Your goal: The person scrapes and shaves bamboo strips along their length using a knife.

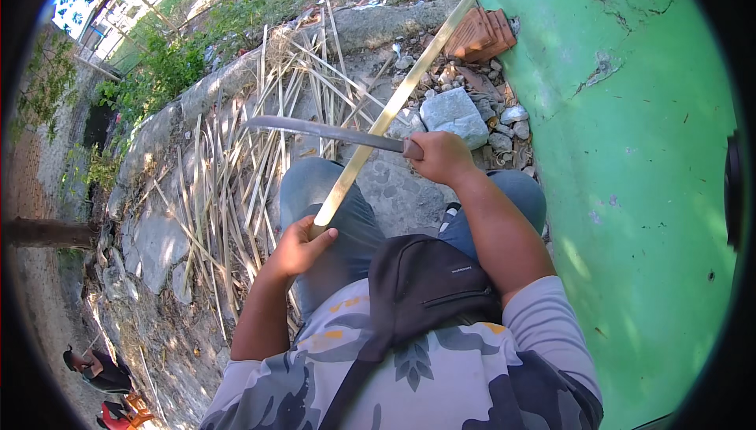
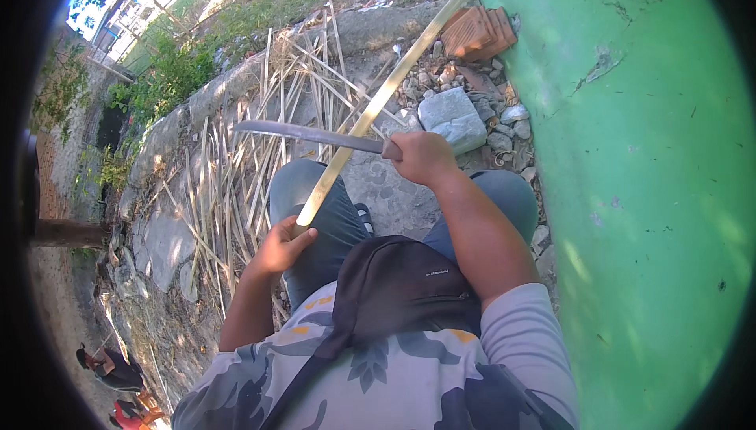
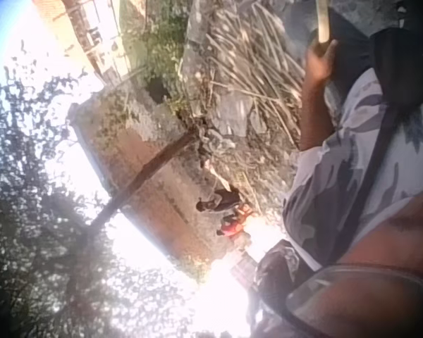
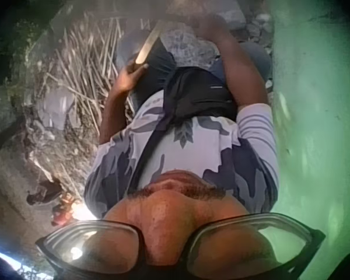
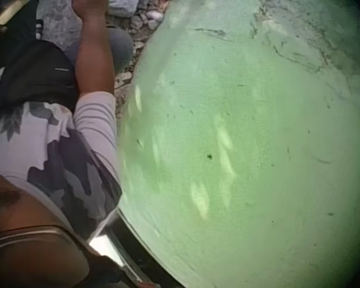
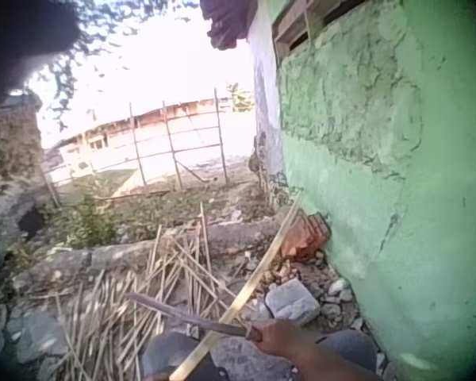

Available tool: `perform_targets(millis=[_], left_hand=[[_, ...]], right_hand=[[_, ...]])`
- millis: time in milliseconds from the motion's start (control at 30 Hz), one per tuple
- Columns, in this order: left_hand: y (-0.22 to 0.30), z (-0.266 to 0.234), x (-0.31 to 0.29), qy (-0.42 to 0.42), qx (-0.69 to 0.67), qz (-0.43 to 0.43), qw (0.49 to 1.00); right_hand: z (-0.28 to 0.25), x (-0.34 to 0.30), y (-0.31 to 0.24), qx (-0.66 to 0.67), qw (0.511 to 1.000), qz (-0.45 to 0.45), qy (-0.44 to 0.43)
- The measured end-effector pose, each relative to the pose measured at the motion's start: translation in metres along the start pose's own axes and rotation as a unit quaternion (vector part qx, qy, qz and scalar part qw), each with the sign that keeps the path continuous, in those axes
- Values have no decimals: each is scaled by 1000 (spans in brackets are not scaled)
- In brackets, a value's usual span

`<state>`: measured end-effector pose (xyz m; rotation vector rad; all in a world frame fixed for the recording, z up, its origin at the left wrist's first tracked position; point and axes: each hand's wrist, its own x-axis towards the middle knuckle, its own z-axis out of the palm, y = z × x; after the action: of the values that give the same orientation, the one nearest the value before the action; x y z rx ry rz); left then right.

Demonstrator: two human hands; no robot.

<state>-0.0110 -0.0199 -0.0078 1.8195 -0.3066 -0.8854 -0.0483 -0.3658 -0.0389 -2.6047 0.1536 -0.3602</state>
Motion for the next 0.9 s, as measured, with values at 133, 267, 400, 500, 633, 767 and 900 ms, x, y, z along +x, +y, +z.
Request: perform_targets(millis=[133,267,400,500,633,767,900], left_hand=[[3,-1,-2,5,34,-32,999],[9,-2,-4,-8,48,-30,998],[4,-1,-1,-5,33,-3,999],[4,-1,-2,-20,3,-22,1000],[3,-1,-2,-6,12,-18,1000],[-1,-2,-1,2,23,-2,1000],[-5,-6,0,-2,50,0,999]], right_hand=[[3,0,-4,-50,993,-95,-39],[-6,5,0,-61,995,-66,-39],[-4,6,23,-7,994,103,27],[-2,5,25,8,994,98,49],[-7,1,4,2,997,81,-12],[7,-1,0,-17,999,-15,-35],[-1,-1,-7,-32,997,-42,-52]])
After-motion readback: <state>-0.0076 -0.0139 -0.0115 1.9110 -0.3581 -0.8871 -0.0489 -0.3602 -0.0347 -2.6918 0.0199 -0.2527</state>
